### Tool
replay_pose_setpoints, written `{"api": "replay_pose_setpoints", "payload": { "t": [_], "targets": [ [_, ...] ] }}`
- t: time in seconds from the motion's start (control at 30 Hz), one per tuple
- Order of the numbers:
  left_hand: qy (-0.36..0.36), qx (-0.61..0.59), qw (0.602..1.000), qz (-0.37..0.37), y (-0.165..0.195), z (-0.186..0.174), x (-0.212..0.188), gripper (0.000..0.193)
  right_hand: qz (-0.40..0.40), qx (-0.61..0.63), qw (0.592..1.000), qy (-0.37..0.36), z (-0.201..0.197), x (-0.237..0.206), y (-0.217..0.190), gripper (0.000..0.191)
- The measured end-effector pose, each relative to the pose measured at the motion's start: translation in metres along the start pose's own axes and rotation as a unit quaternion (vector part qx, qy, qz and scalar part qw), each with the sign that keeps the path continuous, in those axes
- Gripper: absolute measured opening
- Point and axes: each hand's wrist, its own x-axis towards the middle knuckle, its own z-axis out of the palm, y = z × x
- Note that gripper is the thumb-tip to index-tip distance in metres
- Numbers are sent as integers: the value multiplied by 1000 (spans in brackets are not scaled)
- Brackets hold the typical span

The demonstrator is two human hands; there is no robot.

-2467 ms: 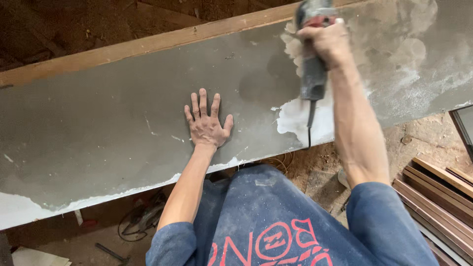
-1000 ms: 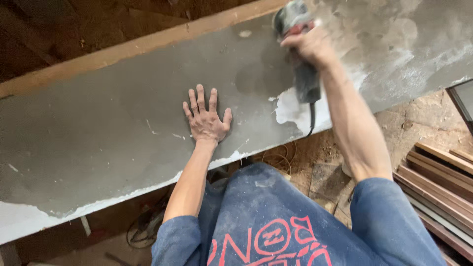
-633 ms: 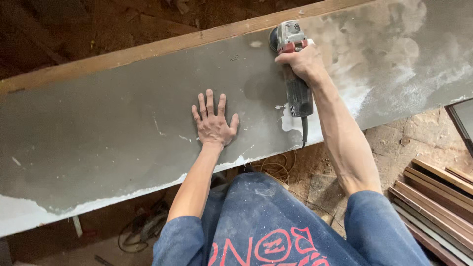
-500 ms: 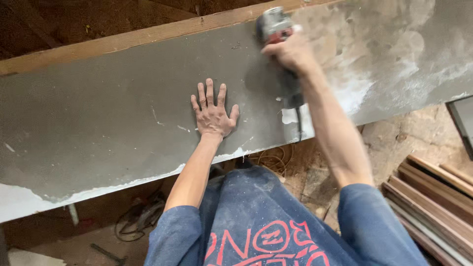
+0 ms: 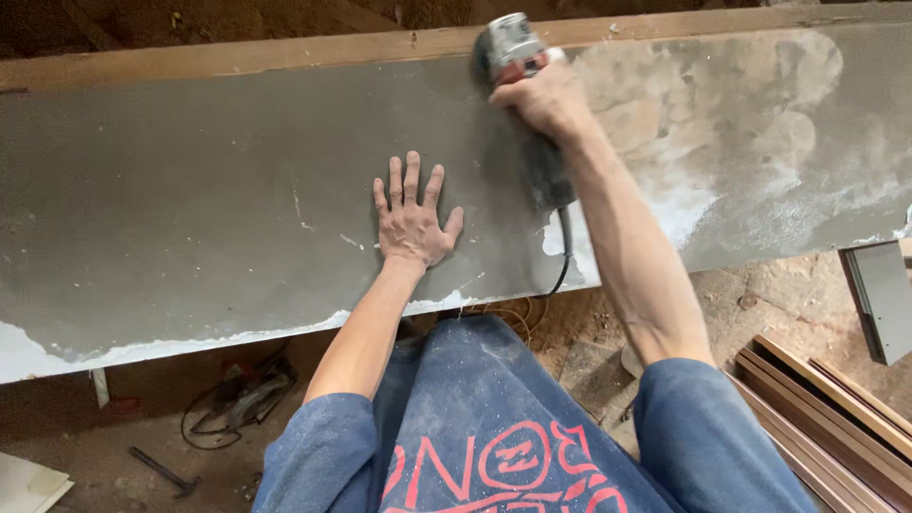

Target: The person uses an angle grinder to remove a white surface layer from a large gray concrete slab. The operator moves the grinder steadily across the slab, generating dust and exposing the darker substrate beneath.

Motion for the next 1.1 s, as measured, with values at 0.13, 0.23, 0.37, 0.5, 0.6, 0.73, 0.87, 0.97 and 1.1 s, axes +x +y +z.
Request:
{"api": "replay_pose_setpoints", "payload": {
  "t": [0.13, 0.23, 0.37, 0.5, 0.6, 0.73, 0.87, 0.97, 1.1],
  "targets": [
    [7, 0, 1000, 3, 0, 0, -1, 81, 21, 96, 995, -7, -33, 2, 32, 71],
    [6, -2, 1000, 1, 0, 0, 0, 81, 25, 72, 997, 0, -50, 3, 51, 51],
    [6, 1, 1000, 1, 2, 0, 0, 82, 78, 262, 962, -1, -61, 7, 69, 50],
    [14, 2, 1000, 5, 3, 2, 0, 81, 39, 239, 970, -3, -57, 7, 70, 44],
    [4, -5, 1000, 0, 3, 4, 1, 81, 8, 193, 981, 4, -37, 3, 51, 59],
    [12, 4, 1000, 6, 3, 5, 0, 81, -1, 43, 999, -19, 14, -11, 5, 76],
    [13, 7, 1000, 1, 2, 4, 1, 79, -46, 26, 998, -21, 50, -23, -39, 87],
    [12, 4, 1000, 0, 1, 3, 2, 77, -11, 10, 998, -53, 50, -25, -43, 83],
    [22, 1, 1000, 7, -1, 4, 1, 79, -9, -22, 999, -25, 25, -19, -4, 85]
  ]
}}
